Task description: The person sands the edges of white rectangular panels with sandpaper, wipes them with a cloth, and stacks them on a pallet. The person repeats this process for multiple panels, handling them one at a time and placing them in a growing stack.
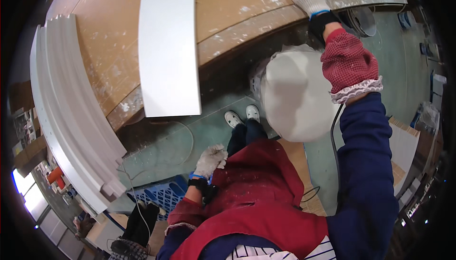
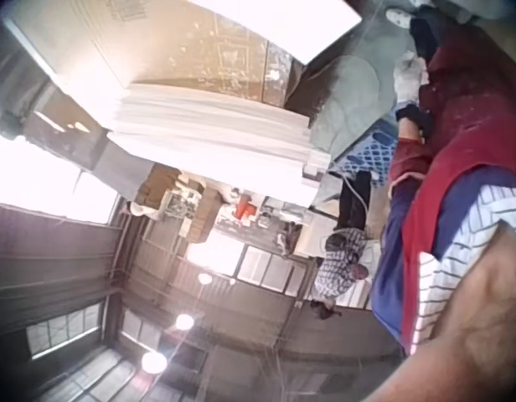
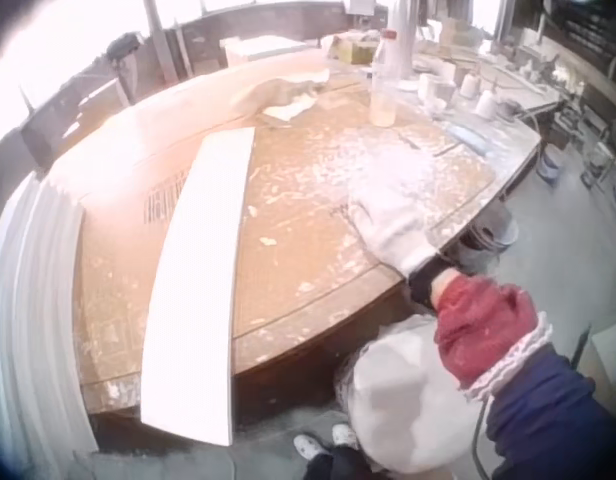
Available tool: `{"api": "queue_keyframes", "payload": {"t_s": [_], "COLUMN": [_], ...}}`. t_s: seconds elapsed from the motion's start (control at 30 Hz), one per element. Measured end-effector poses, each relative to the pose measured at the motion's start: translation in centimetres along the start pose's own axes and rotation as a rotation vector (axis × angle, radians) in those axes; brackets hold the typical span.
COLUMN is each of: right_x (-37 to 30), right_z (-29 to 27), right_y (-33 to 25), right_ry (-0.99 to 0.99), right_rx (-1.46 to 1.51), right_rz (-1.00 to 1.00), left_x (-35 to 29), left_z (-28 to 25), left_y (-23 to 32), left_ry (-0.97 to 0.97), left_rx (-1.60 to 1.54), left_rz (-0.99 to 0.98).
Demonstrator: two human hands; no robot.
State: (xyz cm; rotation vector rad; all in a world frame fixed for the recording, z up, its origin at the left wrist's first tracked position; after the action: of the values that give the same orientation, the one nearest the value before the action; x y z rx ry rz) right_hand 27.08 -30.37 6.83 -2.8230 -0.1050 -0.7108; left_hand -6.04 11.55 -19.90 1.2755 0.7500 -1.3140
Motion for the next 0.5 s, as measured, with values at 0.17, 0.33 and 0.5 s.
{"api": "queue_keyframes", "payload": {"t_s": [0.17, 0.33, 0.5], "right_x": [-1.3, -3.5, -17.7], "right_z": [-1.8, -2.1, -6.0], "right_y": [-1.9, 1.8, 1.3], "right_ry": [0.387, 0.267, 0.387], "right_rx": [-0.202, 0.501, 0.19], "right_rz": [-0.285, 0.132, 0.059], "left_x": [1.1, 2.0, 4.0], "left_z": [1.3, 3.1, 4.3], "left_y": [-2.8, -9.6, -15.8], "left_ry": [0.189, 0.065, -0.041], "left_rx": [0.031, 0.034, -0.122], "left_rz": [-0.04, -0.101, -0.172]}}
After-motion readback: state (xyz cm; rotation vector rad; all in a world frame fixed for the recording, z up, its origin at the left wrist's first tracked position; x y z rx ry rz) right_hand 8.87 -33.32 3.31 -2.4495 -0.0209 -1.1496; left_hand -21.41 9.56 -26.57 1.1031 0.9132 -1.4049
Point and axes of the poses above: each hand's wrist, its own x-axis towards the middle knuckle, its own z-axis out of the palm, y = z × x, the point moved 10 cm from there along x, towards the middle knuckle, and after that the axes turned 3 degrees about -z, right-handed, at the moved point
